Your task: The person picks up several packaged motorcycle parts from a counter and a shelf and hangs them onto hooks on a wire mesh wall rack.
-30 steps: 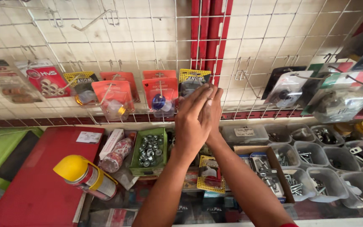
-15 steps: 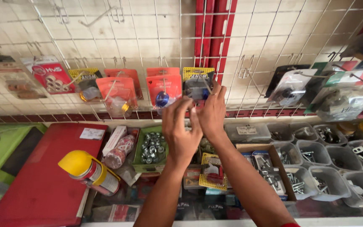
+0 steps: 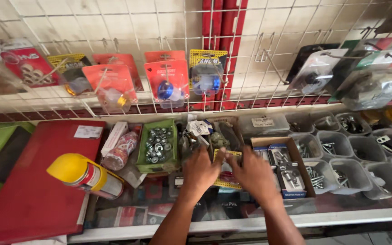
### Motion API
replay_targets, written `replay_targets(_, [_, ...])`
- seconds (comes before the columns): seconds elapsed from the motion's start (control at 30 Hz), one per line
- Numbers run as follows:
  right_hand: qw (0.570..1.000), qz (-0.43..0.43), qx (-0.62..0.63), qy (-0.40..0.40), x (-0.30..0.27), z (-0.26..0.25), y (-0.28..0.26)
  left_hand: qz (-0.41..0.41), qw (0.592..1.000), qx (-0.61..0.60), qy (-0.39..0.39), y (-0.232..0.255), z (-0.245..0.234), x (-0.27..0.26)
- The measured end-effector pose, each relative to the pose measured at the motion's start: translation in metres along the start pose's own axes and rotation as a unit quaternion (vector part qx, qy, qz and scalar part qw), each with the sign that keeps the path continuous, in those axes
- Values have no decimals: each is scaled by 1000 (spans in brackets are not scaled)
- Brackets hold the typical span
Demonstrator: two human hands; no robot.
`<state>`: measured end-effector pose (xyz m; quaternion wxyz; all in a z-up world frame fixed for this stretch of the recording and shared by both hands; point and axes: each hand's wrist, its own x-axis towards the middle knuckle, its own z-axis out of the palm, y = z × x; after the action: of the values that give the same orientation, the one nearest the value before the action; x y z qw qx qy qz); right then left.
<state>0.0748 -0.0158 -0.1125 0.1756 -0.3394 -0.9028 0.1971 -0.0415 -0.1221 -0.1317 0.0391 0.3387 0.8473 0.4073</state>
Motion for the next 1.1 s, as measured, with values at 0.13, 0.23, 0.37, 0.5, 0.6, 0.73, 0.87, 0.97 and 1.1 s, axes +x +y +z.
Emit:
replay_targets(0.13, [996, -38, 74, 17, -9, 11, 15, -87, 984, -1, -156, -8, 15, 0])
replay_targets(0.23, [993, -36, 116, 1, -12, 8, 18, -74, 987, -94, -108, -15, 22, -2])
replay_targets(0.37, [980, -65, 185, 20, -22, 2, 11, -50, 981, -184, -40, -22, 23, -3])
replay_targets(0.5, [947, -98, 299, 68, -24, 0, 3, 39, 935, -354, 0, -19, 11, -8])
replay_targets(0.6, [910, -95, 398, 70, -22, 4, -2, 74, 904, -421, 8, -4, -2, -13])
replay_targets(0.73, [850, -80, 520, 5, -20, -1, -9, 171, 894, -409, 73, 27, -23, -24])
replay_targets(0.87, [827, -156, 540, 31, -21, -27, -23, 243, 912, -308, 124, 51, -57, -24])
replay_targets(0.97, [806, -212, 550, 51, -12, -46, -37, 272, 911, -274, 146, 70, -77, -18])
replay_targets(1.1, [766, -269, 579, 77, 5, -63, -52, 291, 906, -263, 155, 92, -98, -2])
